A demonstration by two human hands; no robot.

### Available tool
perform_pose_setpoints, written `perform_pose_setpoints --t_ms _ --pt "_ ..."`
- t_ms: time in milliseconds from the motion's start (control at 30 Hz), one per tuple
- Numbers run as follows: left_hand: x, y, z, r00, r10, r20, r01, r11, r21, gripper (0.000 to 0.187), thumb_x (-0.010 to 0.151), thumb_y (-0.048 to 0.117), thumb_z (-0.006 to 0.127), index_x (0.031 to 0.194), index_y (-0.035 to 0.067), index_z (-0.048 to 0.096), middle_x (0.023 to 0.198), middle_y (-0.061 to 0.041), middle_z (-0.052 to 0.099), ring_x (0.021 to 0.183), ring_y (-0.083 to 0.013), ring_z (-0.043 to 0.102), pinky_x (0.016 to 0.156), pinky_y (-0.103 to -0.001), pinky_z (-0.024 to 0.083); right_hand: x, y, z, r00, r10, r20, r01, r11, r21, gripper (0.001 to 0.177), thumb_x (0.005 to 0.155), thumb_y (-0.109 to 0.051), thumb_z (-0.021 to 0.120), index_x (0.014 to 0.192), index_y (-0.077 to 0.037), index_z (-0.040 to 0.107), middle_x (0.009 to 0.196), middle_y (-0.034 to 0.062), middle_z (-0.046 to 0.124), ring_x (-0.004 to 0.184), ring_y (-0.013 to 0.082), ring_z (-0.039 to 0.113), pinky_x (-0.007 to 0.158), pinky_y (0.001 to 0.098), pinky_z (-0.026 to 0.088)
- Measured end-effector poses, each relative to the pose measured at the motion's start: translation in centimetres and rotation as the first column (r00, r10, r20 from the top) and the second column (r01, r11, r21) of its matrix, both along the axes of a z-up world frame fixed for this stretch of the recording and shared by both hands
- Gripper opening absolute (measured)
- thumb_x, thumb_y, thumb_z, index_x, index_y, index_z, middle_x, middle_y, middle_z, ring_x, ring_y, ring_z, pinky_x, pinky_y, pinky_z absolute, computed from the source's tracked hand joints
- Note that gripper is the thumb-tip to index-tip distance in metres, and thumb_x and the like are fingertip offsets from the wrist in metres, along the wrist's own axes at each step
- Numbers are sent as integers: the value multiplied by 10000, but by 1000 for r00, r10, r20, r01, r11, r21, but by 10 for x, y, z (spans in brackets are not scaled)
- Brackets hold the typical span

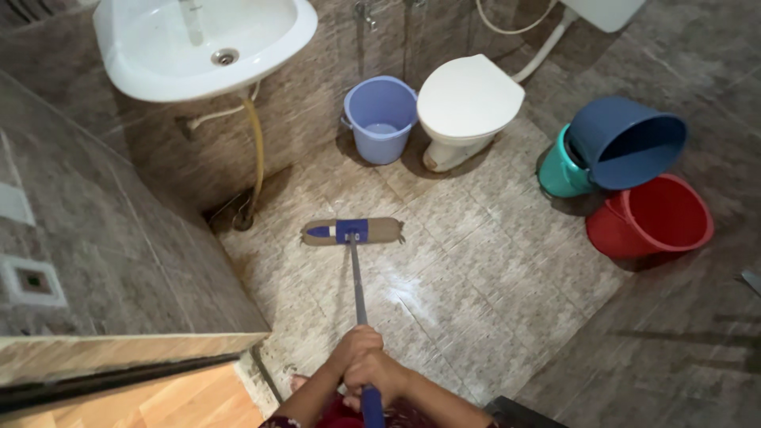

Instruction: The person cleans the bathroom floor using a mop, moving it back and forth across the tiles between the toilet and the door.

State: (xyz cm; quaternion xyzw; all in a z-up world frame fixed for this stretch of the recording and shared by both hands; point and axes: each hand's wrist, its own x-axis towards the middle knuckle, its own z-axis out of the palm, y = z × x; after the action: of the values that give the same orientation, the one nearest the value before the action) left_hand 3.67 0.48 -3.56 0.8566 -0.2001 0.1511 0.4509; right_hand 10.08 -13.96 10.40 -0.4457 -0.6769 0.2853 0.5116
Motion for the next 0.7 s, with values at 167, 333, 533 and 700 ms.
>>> perform_pose_setpoints --t_ms 167,333,533,700 --pt "4 25 -10 980 -13 -198 20 999 34 137 815 208 594 778 78 617 810 -98 587 867 -314 584 811 -397 469 8 14 -50 981 44 190 -32 997 -64 296 820 -201 744 703 -85 498 731 94 573 742 318 598 755 412 488" --pt "-17 9 -3 988 -48 -144 41 998 -52 184 861 228 568 817 66 644 804 -119 570 874 -333 566 863 -399 442 -16 1 -59 980 63 188 -34 988 -153 174 780 -160 739 748 -89 583 763 97 604 760 306 609 728 408 471" --pt "-14 -9 31 984 16 -178 -27 998 -59 157 817 221 576 819 69 617 842 -96 614 900 -290 591 902 -355 447 -10 -25 12 993 -53 102 62 994 -89 201 766 -120 751 718 -84 560 733 84 591 744 300 613 694 393 468" --pt "-39 -55 87 981 61 -186 -93 981 -169 152 898 147 542 875 11 607 899 -113 635 972 -263 608 984 -359 433 -25 -55 59 998 -43 -46 43 999 -13 293 874 -58 705 663 -82 502 675 67 560 664 270 603 640 352 435"
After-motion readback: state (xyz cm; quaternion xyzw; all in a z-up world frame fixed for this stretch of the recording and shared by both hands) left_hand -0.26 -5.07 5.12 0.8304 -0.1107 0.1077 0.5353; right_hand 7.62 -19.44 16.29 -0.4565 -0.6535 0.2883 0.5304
